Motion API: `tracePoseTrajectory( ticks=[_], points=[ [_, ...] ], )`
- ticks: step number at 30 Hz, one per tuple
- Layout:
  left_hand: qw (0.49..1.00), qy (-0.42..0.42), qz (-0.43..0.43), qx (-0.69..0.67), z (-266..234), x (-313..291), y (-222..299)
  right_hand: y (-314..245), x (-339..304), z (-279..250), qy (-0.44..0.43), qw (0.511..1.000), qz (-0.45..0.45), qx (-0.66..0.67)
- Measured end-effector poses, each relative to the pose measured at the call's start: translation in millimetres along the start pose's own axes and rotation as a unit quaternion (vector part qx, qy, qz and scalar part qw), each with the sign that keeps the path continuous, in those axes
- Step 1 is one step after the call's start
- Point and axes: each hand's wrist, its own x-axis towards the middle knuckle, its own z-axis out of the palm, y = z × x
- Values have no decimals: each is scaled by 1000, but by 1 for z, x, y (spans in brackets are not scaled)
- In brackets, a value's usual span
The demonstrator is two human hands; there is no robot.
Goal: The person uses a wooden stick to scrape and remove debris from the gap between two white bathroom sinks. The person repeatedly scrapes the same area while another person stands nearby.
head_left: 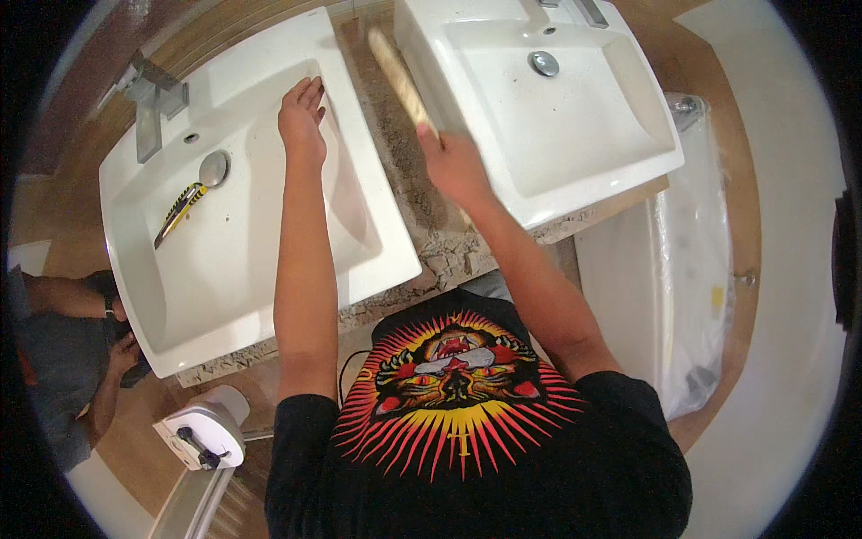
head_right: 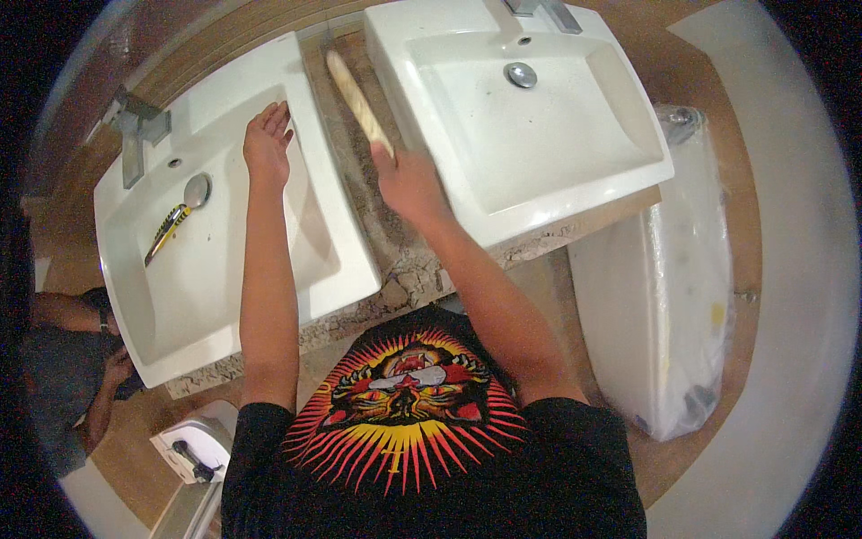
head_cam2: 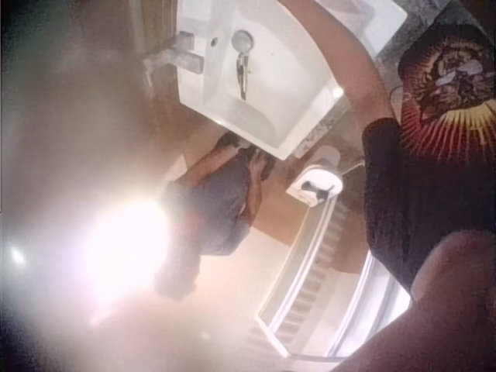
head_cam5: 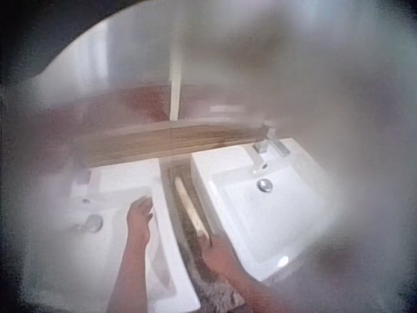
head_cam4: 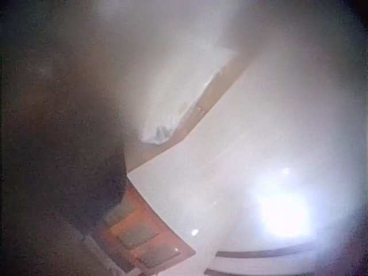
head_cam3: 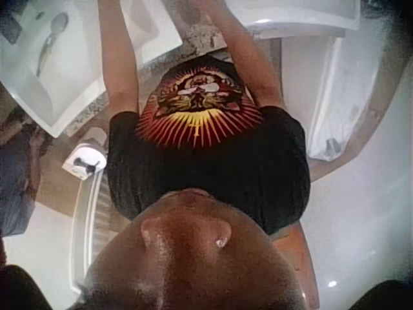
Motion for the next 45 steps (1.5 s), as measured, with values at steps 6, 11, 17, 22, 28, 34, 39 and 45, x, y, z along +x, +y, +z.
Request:
tracePoseTrajectory(
  ticks=[6,11,17,22,28,34,39,45],
  points=[
    [1000,6,-19,-18,-2,0,2,-93,21,-64,186,952,-202,137],
    [1000,-1,-9,-11,-4,-1,1,-46,27,-6,131,989,-67,36],
    [1000,-23,-3,-18,-5,1,2,40,-8,61,-57,984,169,-26],
    [999,-6,-21,-30,-5,1,3,-19,1,10,39,999,19,-16],
    [999,3,-18,-47,-4,1,1,-100,44,-59,163,941,-215,206],
    [999,2,-22,-42,-10,5,-4,-39,9,27,121,985,-90,-81],
    [1000,-2,-16,-24,-7,13,-1,37,0,56,-14,992,123,17],
    [1000,-5,-9,-9,-6,9,-1,-33,24,-6,80,996,-11,25]
  ],
)
